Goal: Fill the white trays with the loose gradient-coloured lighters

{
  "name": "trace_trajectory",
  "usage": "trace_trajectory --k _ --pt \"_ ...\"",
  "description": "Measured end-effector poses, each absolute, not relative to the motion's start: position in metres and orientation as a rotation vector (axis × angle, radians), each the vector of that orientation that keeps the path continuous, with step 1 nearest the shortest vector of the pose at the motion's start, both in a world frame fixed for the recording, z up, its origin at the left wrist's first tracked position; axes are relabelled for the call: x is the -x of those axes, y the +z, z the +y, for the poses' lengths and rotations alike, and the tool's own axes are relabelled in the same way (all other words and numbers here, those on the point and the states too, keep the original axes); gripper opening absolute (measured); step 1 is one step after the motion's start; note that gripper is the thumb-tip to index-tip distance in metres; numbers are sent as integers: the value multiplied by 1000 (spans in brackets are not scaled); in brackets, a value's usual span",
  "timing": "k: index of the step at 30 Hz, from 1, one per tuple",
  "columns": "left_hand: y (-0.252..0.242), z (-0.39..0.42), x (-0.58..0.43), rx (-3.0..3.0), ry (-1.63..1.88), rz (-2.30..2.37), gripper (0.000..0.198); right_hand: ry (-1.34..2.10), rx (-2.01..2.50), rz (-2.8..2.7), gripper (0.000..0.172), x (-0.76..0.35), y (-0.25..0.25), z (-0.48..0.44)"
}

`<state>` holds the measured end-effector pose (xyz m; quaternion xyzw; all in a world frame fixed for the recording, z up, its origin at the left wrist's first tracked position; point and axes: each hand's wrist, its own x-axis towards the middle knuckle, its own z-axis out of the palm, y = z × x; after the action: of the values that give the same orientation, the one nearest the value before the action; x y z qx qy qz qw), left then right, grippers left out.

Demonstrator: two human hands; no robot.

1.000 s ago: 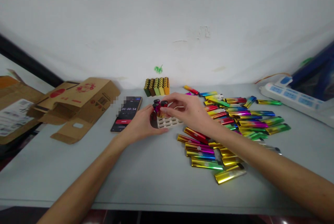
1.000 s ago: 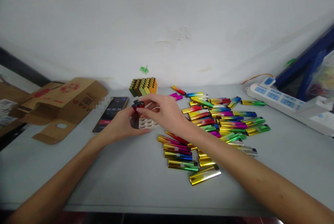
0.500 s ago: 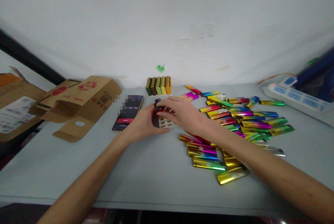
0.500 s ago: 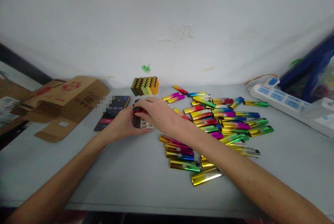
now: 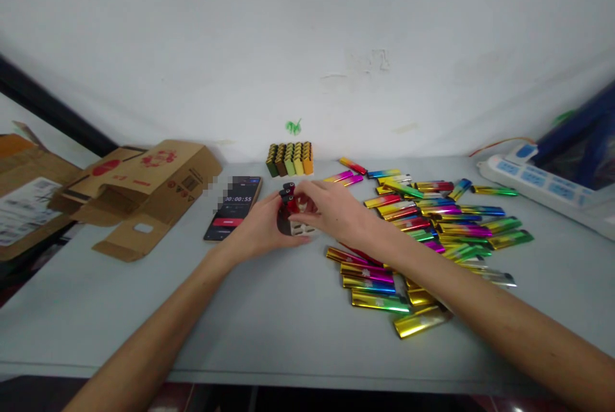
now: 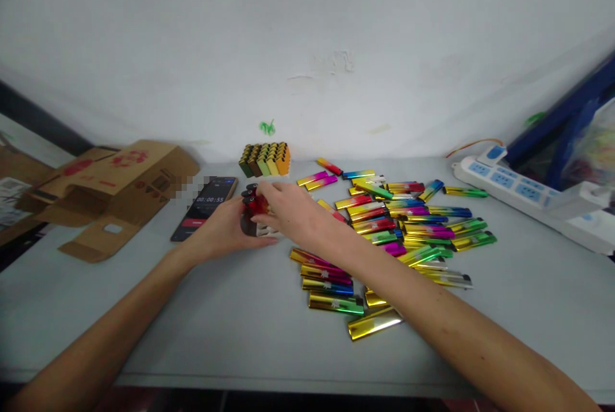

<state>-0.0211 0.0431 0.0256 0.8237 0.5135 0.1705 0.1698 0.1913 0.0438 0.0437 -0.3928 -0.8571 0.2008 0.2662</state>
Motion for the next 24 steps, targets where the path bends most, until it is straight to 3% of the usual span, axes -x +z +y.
trace_trajectory --k 7,24 --pt "28 45 20 -2279 457 1499 69 350 1137 -2342 20 -251 72 74" --pt "32 44 18 -2271 407 1518 67 101 1414 -2655 27 -300 28 112"
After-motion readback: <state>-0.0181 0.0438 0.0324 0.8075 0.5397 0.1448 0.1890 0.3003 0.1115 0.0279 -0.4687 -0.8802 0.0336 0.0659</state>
